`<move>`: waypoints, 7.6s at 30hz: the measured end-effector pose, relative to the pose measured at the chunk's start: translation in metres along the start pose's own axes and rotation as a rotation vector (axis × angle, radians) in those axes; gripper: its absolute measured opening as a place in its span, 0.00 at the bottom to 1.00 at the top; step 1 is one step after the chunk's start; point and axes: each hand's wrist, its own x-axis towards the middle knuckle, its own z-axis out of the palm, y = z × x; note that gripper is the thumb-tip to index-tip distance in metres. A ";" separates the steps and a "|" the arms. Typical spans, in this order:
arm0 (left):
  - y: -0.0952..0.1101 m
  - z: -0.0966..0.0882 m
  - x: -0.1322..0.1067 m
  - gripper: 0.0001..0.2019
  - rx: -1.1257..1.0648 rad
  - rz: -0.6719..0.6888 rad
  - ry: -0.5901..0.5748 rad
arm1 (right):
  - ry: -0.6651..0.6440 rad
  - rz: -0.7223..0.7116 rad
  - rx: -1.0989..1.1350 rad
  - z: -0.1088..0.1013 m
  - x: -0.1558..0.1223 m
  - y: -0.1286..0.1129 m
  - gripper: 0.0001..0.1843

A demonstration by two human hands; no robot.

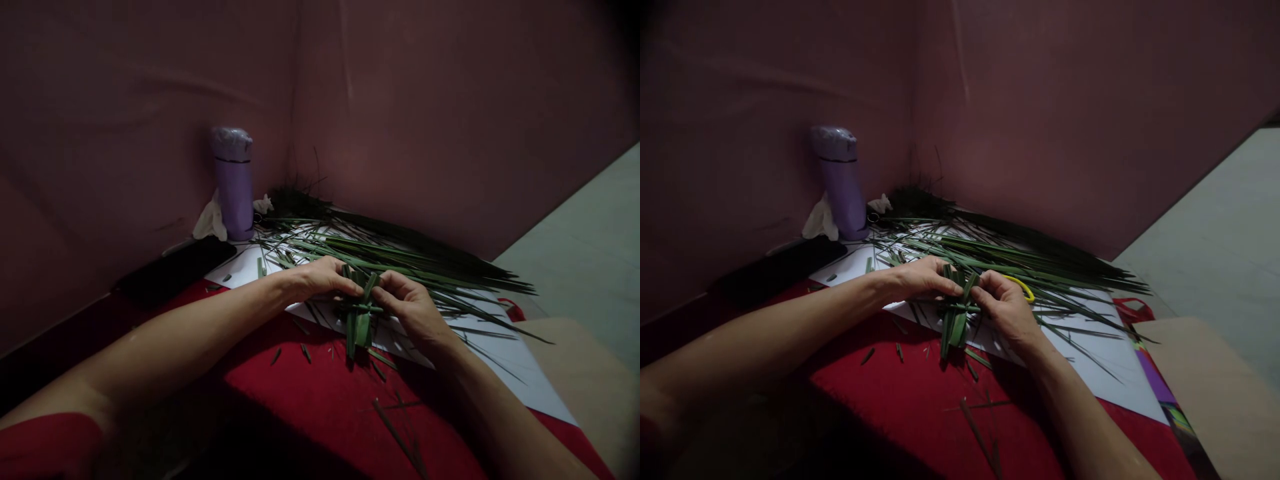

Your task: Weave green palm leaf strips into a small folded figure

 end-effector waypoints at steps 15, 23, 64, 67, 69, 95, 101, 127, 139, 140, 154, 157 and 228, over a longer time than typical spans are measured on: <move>0.004 -0.001 -0.001 0.07 0.025 -0.010 0.017 | -0.096 0.123 0.030 -0.006 0.001 -0.004 0.10; 0.001 -0.005 0.002 0.06 0.029 -0.008 0.017 | -0.093 0.131 -0.022 -0.007 0.001 -0.005 0.11; 0.005 -0.005 0.000 0.07 0.120 -0.019 0.065 | 0.045 -0.044 -0.315 -0.007 0.000 -0.014 0.09; 0.007 -0.004 -0.001 0.04 0.150 -0.021 0.084 | 0.031 -0.086 -0.369 -0.006 -0.001 -0.014 0.09; 0.008 -0.004 -0.002 0.04 0.170 -0.022 0.092 | 0.020 -0.113 -0.401 -0.005 -0.001 -0.013 0.08; 0.007 -0.001 -0.004 0.05 0.151 -0.020 0.036 | 0.023 -0.091 -0.375 -0.003 0.000 -0.007 0.05; 0.005 -0.004 -0.002 0.04 0.073 -0.023 0.003 | 0.001 -0.055 -0.283 -0.008 0.002 -0.006 0.05; 0.005 0.000 -0.006 0.06 0.136 -0.013 -0.045 | -0.066 0.076 -0.012 0.000 0.000 -0.011 0.10; 0.008 0.001 -0.008 0.05 0.164 -0.058 -0.004 | -0.018 0.007 -0.248 -0.001 0.000 -0.007 0.13; 0.009 0.002 -0.008 0.05 0.183 -0.083 0.017 | -0.017 0.007 -0.267 -0.002 0.001 -0.007 0.13; 0.000 -0.002 0.001 0.05 0.178 -0.110 0.018 | -0.060 0.074 -0.322 -0.008 0.002 -0.007 0.14; -0.001 -0.003 0.001 0.05 0.201 -0.109 0.015 | -0.072 0.114 -0.297 -0.008 0.002 -0.009 0.13; -0.004 -0.006 0.000 0.06 0.126 -0.135 -0.043 | 0.010 0.111 -0.154 -0.002 0.001 0.011 0.13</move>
